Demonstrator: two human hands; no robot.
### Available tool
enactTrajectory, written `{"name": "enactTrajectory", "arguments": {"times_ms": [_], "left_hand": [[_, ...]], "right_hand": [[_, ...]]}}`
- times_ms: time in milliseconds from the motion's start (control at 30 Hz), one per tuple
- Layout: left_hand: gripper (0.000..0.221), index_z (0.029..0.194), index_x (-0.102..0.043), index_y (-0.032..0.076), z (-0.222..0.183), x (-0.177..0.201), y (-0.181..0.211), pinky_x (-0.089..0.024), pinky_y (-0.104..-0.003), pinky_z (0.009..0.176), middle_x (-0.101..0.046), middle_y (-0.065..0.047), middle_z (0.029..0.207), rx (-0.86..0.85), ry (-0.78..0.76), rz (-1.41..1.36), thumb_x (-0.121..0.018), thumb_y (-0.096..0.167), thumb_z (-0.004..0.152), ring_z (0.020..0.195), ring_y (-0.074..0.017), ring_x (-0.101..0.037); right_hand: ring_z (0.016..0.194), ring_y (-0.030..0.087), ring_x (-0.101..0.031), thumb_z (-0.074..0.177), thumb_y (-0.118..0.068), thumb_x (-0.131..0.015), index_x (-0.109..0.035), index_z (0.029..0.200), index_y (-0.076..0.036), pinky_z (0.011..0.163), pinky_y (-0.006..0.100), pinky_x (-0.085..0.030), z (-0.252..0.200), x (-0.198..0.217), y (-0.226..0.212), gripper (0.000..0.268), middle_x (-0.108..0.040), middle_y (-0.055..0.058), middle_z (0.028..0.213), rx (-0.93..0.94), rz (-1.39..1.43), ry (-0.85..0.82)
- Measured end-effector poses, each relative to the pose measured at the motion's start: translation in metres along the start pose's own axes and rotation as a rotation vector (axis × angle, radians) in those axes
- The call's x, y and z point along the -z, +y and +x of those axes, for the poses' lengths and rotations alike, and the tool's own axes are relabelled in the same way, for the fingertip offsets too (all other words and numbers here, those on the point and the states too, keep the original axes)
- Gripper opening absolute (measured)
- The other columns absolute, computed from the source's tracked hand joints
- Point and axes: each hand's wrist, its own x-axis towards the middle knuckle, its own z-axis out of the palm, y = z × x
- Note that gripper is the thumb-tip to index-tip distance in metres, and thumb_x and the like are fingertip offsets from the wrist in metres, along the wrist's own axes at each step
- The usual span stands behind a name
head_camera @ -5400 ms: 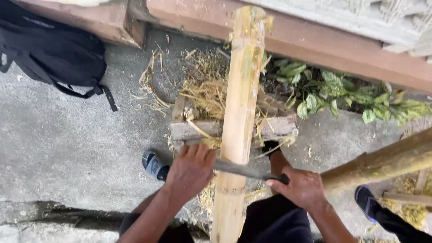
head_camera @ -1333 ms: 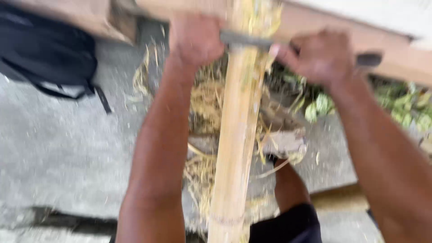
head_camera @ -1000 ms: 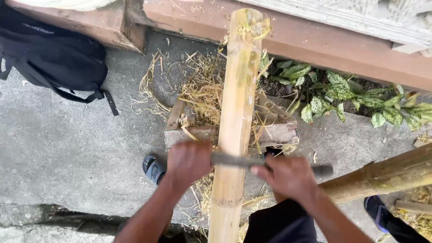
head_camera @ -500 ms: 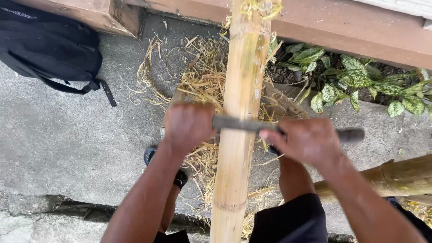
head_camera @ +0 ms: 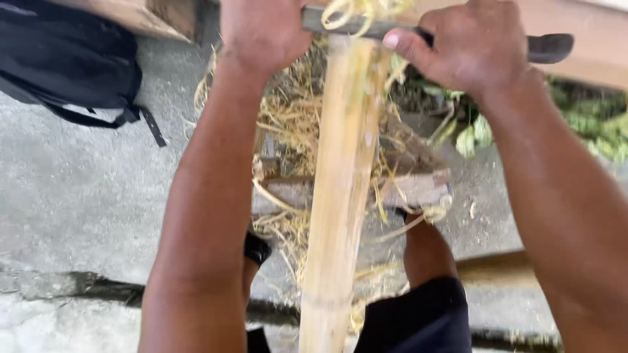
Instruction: Scraping the outer layer of a bamboo pole using a machete while it rests on a wooden block.
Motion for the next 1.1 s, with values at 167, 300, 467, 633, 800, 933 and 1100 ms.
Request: {"name": "enactTrajectory", "arguments": {"times_ms": [167,300,467,633,800,933,1100], "left_hand": [[0.046,0.07,-0.062,0.014,-0.097,0.077,0.049,-0.048,-0.037,0.036,-0.058,-0.001,0.054,0.112,-0.567,-0.079,-0.056,0.04,0.106,0.041,-0.0149,-0.055],[0.025,0.068,-0.062,0.013,-0.214,0.122,0.094,-0.045,-0.032,0.034,-0.059,0.0,0.054,0.162,-0.525,-0.208,-0.068,0.022,0.091,0.038,-0.0099,-0.051],[0.025,0.064,-0.062,0.012,-0.216,0.126,0.098,-0.047,-0.037,0.039,-0.06,-0.002,0.052,0.145,-0.537,-0.291,-0.077,0.028,0.077,0.042,-0.0142,-0.054],[0.023,0.068,-0.064,0.013,-0.13,0.092,0.073,-0.05,-0.039,0.042,-0.063,-0.003,0.056,0.116,-0.379,-0.321,-0.075,0.03,0.08,0.045,-0.0183,-0.061],[0.017,0.069,-0.067,0.014,-0.048,0.052,0.04,-0.054,-0.043,0.047,-0.067,-0.006,0.059,0.088,-0.329,-0.259,-0.074,0.026,0.077,0.049,-0.0256,-0.067],[0.013,0.078,-0.076,0.017,0.01,0.011,0.011,-0.057,-0.047,0.058,-0.071,-0.011,0.068,0.064,-0.336,-0.107,-0.074,0.029,0.074,0.062,-0.0316,-0.071],[0.029,0.083,-0.078,0.014,0.028,0.004,0.003,-0.056,-0.048,0.057,-0.073,-0.01,0.071,-0.014,-0.1,-0.022,-0.077,0.036,0.064,0.07,-0.0301,-0.073]], "right_hand": [[0.042,0.007,-0.041,0.096,-0.08,-0.02,-0.061,0.085,-0.019,0.035,0.028,-0.037,-0.047,0.067,-0.103,0.075,-0.044,-0.005,0.057,-0.384,0.097,-0.977],[0.042,0.009,-0.045,0.099,-0.073,-0.021,-0.058,0.086,-0.02,0.037,0.026,-0.041,-0.141,0.074,-0.17,0.066,-0.045,-0.006,0.055,-0.211,0.13,-1.077],[0.045,0.009,-0.05,0.095,-0.075,-0.02,-0.059,0.079,-0.019,0.042,0.028,-0.047,-0.158,0.068,-0.174,0.07,-0.046,-0.007,0.053,-0.192,0.136,-0.93],[0.044,0.011,-0.052,0.095,-0.075,-0.015,-0.062,0.086,-0.018,0.04,0.029,-0.049,-0.081,0.07,-0.114,0.074,-0.046,-0.005,0.055,-0.301,0.08,-1.028],[0.042,0.012,-0.048,0.094,-0.079,-0.008,-0.067,0.087,-0.018,0.039,0.029,-0.044,-0.025,0.036,-0.04,0.085,-0.045,-0.002,0.053,-0.311,-0.024,-0.948],[0.041,0.017,-0.05,0.101,-0.081,-0.019,-0.072,0.083,-0.015,0.044,0.039,-0.043,0.006,-0.008,0.02,0.087,-0.046,0.001,0.046,-0.181,-0.024,-0.478],[0.046,0.017,-0.049,0.113,-0.08,-0.022,-0.072,0.081,-0.015,0.053,0.039,-0.041,0.003,-0.02,0.026,0.088,-0.041,-0.001,0.049,-0.078,-0.021,-0.088]]}}
